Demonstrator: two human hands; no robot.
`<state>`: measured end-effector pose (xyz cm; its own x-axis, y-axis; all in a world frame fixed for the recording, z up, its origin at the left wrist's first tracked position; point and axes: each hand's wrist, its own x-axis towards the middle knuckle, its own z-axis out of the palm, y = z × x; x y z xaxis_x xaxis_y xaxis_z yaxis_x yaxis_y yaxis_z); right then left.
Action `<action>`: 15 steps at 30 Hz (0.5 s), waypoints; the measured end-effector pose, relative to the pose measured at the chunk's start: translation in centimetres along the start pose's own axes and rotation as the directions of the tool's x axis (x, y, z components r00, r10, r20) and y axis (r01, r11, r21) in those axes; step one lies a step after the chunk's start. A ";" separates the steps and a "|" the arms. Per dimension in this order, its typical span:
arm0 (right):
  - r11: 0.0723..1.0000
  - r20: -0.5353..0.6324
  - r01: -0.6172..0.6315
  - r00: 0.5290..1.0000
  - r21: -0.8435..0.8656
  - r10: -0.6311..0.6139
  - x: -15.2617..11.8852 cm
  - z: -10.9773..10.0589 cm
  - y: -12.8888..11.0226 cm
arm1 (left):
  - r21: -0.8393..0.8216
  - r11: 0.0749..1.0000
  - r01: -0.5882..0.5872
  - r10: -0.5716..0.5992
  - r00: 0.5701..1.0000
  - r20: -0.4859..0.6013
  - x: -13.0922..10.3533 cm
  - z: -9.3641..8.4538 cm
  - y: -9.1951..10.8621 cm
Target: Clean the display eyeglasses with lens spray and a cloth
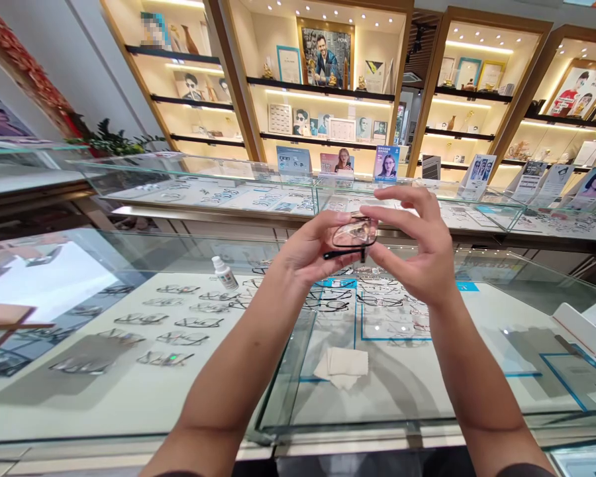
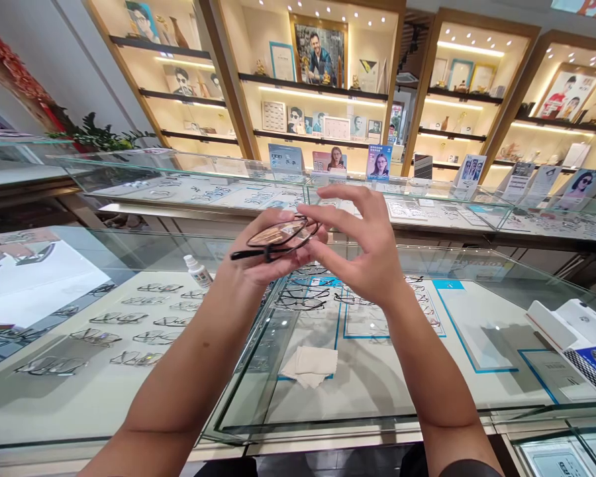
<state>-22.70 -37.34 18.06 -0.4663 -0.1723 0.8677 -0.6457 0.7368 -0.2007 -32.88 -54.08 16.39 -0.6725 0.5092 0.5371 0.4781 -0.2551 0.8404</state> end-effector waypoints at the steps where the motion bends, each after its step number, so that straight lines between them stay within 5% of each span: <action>1: 0.999 -0.004 0.017 1.000 -0.036 -0.017 -0.1 0.0 -0.1 | -0.030 0.997 0.064 -0.063 0.997 0.051 -0.1 0.1 0.1; 9: 0.988 -0.002 0.103 0.995 -0.116 -0.104 -0.2 -0.2 0.0 | -0.058 0.990 0.127 -0.112 0.970 0.215 0.5 -0.2 -0.2; 13: 0.990 0.095 0.104 0.991 -0.095 -0.095 0.0 -0.9 -0.9 | -0.122 0.973 0.194 -0.146 0.935 0.325 0.5 0.1 0.4; 15: 0.991 0.162 0.114 0.982 -0.070 -0.101 0.0 -1.5 -1.4 | -0.002 0.999 0.039 -0.038 0.980 0.194 0.1 0.4 0.8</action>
<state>-20.93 -37.40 19.05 -0.4904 -0.3495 0.7984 -0.6507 0.7563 -0.0687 -32.38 -53.87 17.06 -0.5683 0.6681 0.4804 0.4504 -0.2361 0.8611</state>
